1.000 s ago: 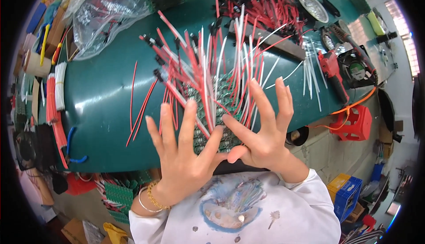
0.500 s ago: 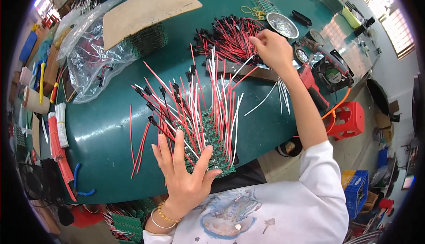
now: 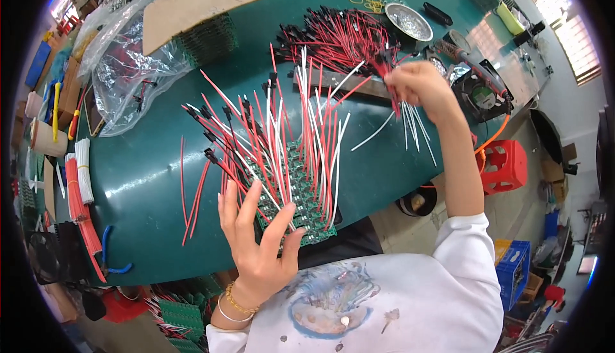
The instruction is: The person inserts wires into a circuit board panel by hand, then connects wired plugs to the boards.
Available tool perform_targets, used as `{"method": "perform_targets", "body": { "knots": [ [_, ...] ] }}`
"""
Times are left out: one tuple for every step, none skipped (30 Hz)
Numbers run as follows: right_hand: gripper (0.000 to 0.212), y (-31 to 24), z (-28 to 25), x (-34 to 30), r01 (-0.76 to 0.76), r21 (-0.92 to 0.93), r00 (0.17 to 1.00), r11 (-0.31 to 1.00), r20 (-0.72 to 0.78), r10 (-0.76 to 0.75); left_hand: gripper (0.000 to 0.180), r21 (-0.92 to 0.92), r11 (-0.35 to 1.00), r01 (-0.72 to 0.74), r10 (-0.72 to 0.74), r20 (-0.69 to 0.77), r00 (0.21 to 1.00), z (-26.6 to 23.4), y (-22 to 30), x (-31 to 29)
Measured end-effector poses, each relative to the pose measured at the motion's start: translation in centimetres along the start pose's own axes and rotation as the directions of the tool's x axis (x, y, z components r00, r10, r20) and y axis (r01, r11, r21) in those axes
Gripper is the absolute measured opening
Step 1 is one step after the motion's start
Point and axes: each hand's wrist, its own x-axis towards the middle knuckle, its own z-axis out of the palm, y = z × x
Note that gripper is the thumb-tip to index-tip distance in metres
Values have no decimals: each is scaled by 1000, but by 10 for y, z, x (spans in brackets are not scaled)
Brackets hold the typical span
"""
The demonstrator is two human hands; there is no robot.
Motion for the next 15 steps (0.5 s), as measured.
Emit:
{"method": "perform_targets", "body": {
  "knots": [
    [18, 9, 5, -12, -26, -21, 999, 999, 41, 27, 30, -2, 1000, 2, -2, -3, 1000, 0, 1, 0],
    [19, 14, 10, -26, -40, -15, 995, 999, 88, 42, 29, 1, 1000, 5, -5, 0, 1000, -1, 2, 1],
    [21, 18, 14, -37, -55, -9, 989, 998, 138, 56, 29, -1, 1000, 13, -13, 10, 1000, -1, 3, 2],
    [23, 22, 17, -47, -54, -14, 989, 998, 137, 56, 29, -3, 1000, 7, -7, 7, 1000, -1, 3, 3],
    [24, 26, 20, -54, -53, -18, 989, 998, 139, 55, 29, -4, 1000, 3, -3, 4, 1000, -1, 3, 4],
    [26, 25, 24, -60, -25, -131, 995, 991, 96, 38, 29, 7, 1000, -5, 5, 4, 1000, -1, 3, 4],
    [26, 30, 26, -64, -34, -127, 994, 991, 97, 46, 29, 7, 1000, -3, 2, 14, 1000, -1, 4, 3],
    [26, 34, 27, -67, 82, -195, 996, 977, 35, -77, 29, 18, 1000, 3, -3, 12, 1000, -3, 5, 3],
    [26, 38, 29, -72, 191, -268, 979, 944, -18, -204, 29, 29, 1000, 9, -9, 10, 1000, -3, 7, 3],
    [22, 34, 29, -77, 138, -245, 982, 960, -88, -164, 28, 53, 999, -5, 6, -23, 1000, -4, 8, 4],
    [22, 38, 29, -79, 135, -241, 984, 961, -81, -159, 28, 58, 998, 1, 0, -17, 1000, -5, 11, 4],
    [18, 43, 28, -81, 187, -107, 969, 976, -140, -201, 27, 37, 999, -14, 14, -24, 1000, -7, 14, 3],
    [15, 47, 28, -84, 243, 25, 951, 970, -204, -233, 27, 17, 999, -27, 28, -31, 999, -8, 15, 2],
    [12, 44, 29, -90, 234, 111, 953, 966, -222, -205, 28, 1, 996, -86, 85, -77, 993, -6, 15, 3],
    [12, 46, 29, -93, 228, 115, 956, 967, -215, -200, 28, 4, 997, -78, 78, -73, 994, -7, 17, 4]
  ]
}}
